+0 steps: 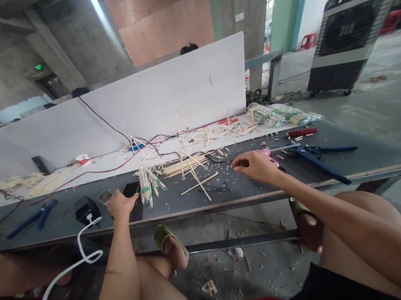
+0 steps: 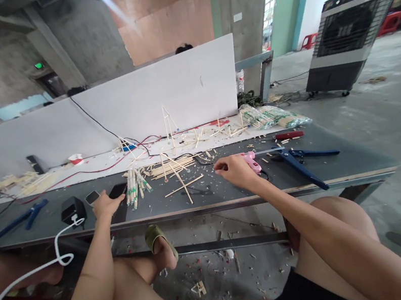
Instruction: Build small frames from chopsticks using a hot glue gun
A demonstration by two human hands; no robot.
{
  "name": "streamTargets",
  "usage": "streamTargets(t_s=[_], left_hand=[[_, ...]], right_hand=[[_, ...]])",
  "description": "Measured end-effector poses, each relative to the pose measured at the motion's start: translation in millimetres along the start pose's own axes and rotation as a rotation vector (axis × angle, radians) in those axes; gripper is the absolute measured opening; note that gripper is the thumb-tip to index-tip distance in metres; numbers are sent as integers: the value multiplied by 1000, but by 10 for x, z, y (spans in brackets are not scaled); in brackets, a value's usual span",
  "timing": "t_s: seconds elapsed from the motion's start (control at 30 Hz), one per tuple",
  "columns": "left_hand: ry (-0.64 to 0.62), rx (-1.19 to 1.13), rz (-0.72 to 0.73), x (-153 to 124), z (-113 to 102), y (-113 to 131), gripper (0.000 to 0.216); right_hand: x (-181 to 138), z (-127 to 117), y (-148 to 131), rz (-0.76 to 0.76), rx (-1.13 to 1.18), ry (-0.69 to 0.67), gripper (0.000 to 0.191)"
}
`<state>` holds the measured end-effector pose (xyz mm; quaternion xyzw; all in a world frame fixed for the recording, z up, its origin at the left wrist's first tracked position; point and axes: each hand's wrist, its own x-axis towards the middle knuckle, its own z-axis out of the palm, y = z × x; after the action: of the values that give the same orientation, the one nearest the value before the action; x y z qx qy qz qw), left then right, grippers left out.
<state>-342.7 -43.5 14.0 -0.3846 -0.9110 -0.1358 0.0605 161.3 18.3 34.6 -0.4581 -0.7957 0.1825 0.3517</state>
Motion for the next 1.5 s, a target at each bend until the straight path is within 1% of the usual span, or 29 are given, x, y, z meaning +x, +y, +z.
streamTargets(t_s=[0.27, 0.5, 0.7, 0.77, 0.83, 0.9, 0.93, 0.97, 1.03, 1.13, 1.17, 1.23, 1.37, 1.43, 1.5], left_hand=[[14, 33, -5, -14, -17, 29, 85], [18, 44, 0, 0, -13, 52, 82], [0, 53, -24, 11, 9, 93, 73], [34, 24, -15, -22, -9, 119, 73], [144, -48, 43, -91, -49, 174, 69], [284, -208, 156, -208, -104, 271, 57], [332, -325, 229, -287, -134, 335, 50], [345, -457, 287, -377, -162, 409, 45], [352, -672, 355, -580, -212, 580, 42], [373, -851, 446, -871, -271, 879, 40], [355, -913, 470, -946, -288, 988, 41], [276, -1020, 526, -1051, -321, 1212, 42], [146, -1199, 594, -1112, -397, 1599, 45], [66, -1238, 618, -1111, -438, 1705, 47], [-12, -1239, 639, -1112, -475, 1748, 47]], right_hand=[[-10, 0, 13, -21, -30, -27, 15], [-15, 6, -16, 10, -52, -71, 14], [-28, -11, -32, 19, -73, -93, 15], [-31, -28, -53, 20, -73, -98, 15], [-30, -32, -74, 24, -71, -99, 14], [-28, -4, -92, 14, -52, -102, 14], [-28, 25, -103, 3, -32, -106, 14], [-31, 64, -118, -11, -7, -112, 14], [-47, 166, -164, -43, 31, -131, 16], [-93, 337, -281, -70, 39, -171, 18], [-111, 387, -327, -72, 43, -185, 18], [-143, 467, -413, -70, 53, -207, 18], [-171, 545, -515, -67, 70, -227, 19], [-171, 551, -537, -71, 86, -231, 19], [-174, 542, -559, -77, 101, -227, 19]])
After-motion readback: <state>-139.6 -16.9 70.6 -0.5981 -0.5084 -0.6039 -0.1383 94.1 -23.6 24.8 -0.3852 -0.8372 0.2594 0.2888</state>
